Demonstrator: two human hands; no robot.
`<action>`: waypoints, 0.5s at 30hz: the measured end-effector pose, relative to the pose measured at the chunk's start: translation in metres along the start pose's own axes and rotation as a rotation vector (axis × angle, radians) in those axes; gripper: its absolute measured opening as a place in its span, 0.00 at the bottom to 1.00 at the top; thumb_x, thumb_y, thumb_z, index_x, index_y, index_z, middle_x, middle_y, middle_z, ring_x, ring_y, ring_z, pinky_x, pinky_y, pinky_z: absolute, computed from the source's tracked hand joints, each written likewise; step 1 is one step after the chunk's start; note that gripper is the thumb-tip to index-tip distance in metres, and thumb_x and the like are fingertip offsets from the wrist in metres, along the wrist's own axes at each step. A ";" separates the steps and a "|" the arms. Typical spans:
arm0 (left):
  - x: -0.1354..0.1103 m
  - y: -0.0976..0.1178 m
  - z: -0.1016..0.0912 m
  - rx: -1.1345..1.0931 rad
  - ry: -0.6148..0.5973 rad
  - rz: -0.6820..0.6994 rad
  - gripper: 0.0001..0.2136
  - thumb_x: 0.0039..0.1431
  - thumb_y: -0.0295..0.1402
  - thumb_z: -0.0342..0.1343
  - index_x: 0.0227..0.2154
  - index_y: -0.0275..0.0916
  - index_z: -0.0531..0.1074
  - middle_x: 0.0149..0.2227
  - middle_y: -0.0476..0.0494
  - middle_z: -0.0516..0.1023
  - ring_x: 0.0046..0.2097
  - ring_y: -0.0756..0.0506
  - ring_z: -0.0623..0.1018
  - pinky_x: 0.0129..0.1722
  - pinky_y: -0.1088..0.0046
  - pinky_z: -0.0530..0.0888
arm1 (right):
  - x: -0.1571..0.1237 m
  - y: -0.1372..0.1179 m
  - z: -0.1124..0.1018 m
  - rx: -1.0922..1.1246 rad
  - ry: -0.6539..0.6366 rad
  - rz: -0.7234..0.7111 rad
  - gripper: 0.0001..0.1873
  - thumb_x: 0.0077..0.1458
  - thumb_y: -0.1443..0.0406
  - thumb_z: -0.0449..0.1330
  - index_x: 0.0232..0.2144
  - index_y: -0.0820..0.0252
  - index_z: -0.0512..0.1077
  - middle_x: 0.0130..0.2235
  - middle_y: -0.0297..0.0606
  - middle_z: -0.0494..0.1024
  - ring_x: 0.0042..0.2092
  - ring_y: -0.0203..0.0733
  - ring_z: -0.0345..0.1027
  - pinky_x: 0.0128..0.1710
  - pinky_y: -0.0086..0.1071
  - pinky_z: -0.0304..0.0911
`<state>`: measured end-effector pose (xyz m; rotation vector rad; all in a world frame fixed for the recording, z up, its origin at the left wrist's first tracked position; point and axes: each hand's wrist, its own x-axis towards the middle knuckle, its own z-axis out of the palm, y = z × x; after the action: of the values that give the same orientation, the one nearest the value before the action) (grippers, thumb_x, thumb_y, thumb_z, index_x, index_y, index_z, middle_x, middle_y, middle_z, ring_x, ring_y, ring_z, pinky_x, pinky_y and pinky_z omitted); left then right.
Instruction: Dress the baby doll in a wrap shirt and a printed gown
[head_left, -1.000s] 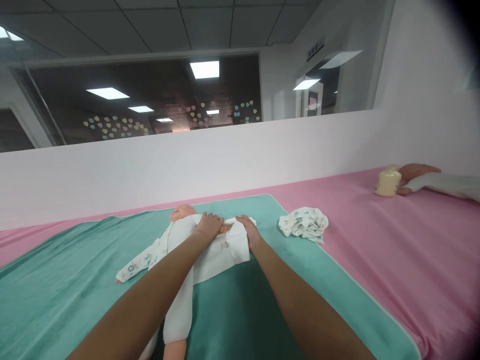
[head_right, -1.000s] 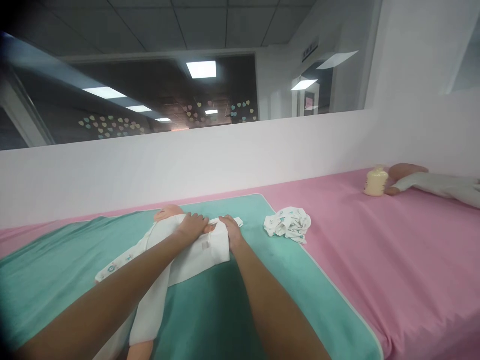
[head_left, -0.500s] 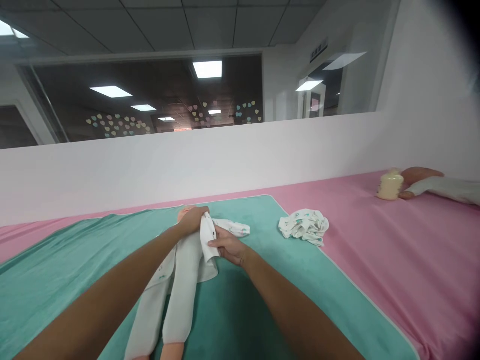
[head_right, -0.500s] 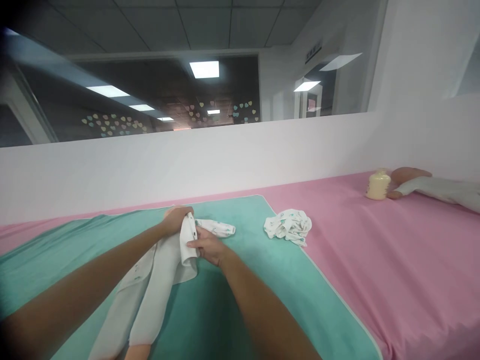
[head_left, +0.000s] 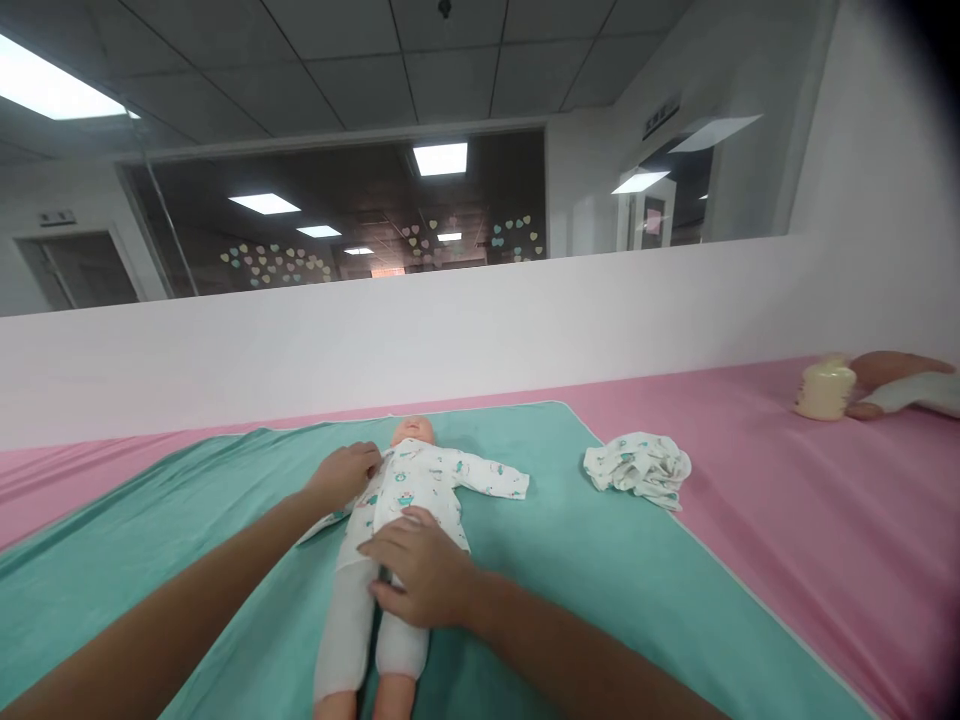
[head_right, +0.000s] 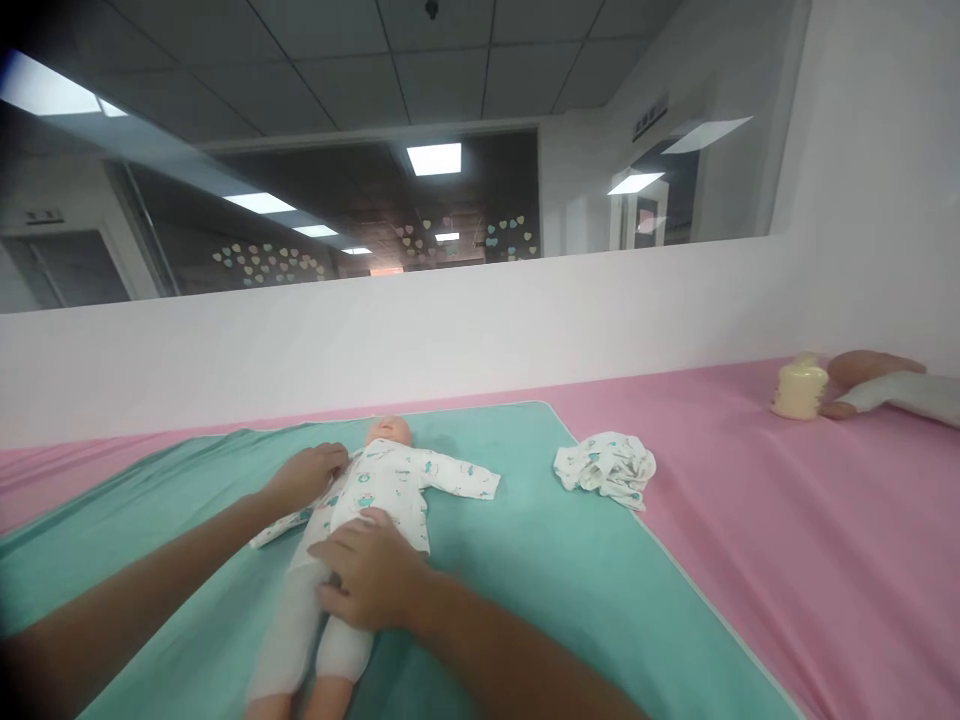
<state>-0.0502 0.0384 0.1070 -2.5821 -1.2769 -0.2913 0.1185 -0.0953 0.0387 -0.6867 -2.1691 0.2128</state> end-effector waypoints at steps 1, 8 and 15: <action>-0.009 0.001 0.005 -0.047 0.034 -0.042 0.09 0.49 0.22 0.42 0.24 0.40 0.65 0.33 0.46 0.71 0.37 0.46 0.69 0.35 0.71 0.63 | -0.001 -0.002 0.001 -0.003 -0.014 -0.022 0.21 0.52 0.63 0.55 0.50 0.48 0.64 0.46 0.36 0.73 0.48 0.43 0.63 0.58 0.43 0.43; -0.062 0.001 0.039 -0.655 0.005 -0.566 0.18 0.58 0.47 0.39 0.35 0.40 0.66 0.35 0.45 0.74 0.35 0.46 0.75 0.31 0.71 0.71 | 0.000 0.047 -0.009 0.115 0.445 0.481 0.10 0.55 0.61 0.51 0.37 0.54 0.68 0.40 0.38 0.73 0.43 0.43 0.65 0.45 0.36 0.57; -0.071 0.023 0.038 -1.157 -0.003 -0.374 0.22 0.59 0.50 0.37 0.44 0.45 0.70 0.44 0.47 0.76 0.48 0.43 0.74 0.43 0.69 0.73 | -0.008 0.093 -0.002 0.157 0.334 0.787 0.19 0.55 0.50 0.48 0.31 0.58 0.69 0.34 0.39 0.74 0.39 0.46 0.65 0.41 0.40 0.58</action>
<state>-0.0713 -0.0162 0.0475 -3.0943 -1.9889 -1.4698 0.1611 -0.0222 -0.0001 -1.3501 -1.4608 0.6197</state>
